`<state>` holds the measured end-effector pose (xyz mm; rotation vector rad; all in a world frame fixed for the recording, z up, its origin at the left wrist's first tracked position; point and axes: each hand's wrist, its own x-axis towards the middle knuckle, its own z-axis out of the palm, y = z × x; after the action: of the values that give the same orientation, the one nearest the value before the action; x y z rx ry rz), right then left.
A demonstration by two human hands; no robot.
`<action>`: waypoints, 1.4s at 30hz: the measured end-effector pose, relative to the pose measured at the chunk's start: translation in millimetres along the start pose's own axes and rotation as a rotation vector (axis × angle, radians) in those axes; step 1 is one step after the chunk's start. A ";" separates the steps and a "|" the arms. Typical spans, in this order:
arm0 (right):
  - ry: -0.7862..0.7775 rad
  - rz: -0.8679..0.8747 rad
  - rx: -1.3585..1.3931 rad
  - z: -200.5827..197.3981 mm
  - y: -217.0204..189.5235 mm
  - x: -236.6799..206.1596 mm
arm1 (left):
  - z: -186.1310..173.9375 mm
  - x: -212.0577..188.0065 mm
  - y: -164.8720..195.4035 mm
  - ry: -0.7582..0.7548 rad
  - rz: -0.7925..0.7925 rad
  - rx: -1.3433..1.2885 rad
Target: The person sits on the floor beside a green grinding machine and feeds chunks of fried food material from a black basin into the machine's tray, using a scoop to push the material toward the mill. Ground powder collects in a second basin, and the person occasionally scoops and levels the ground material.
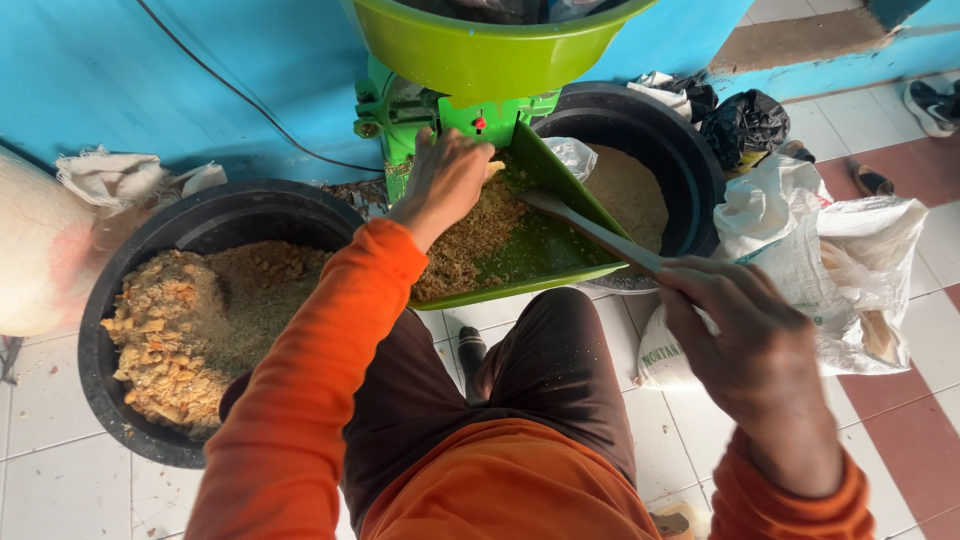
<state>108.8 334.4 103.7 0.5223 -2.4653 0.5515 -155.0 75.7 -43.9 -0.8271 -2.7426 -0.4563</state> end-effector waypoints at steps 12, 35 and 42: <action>0.003 -0.114 0.072 63.1 -23.4 32.7 | -15.1 -62.1 8.9 -0.060 0.042 0.167; 0.098 -0.142 -0.023 61.8 -29.0 27.7 | -14.9 -28.6 2.6 -0.513 0.003 0.341; 0.046 -0.121 -0.003 96.0 -5.9 37.8 | -4.3 -26.3 -6.8 -0.253 0.099 0.192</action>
<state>41.3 273.6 54.5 0.6459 -2.3729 0.5054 -136.9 55.8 -49.8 -1.0257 -2.8948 -0.0704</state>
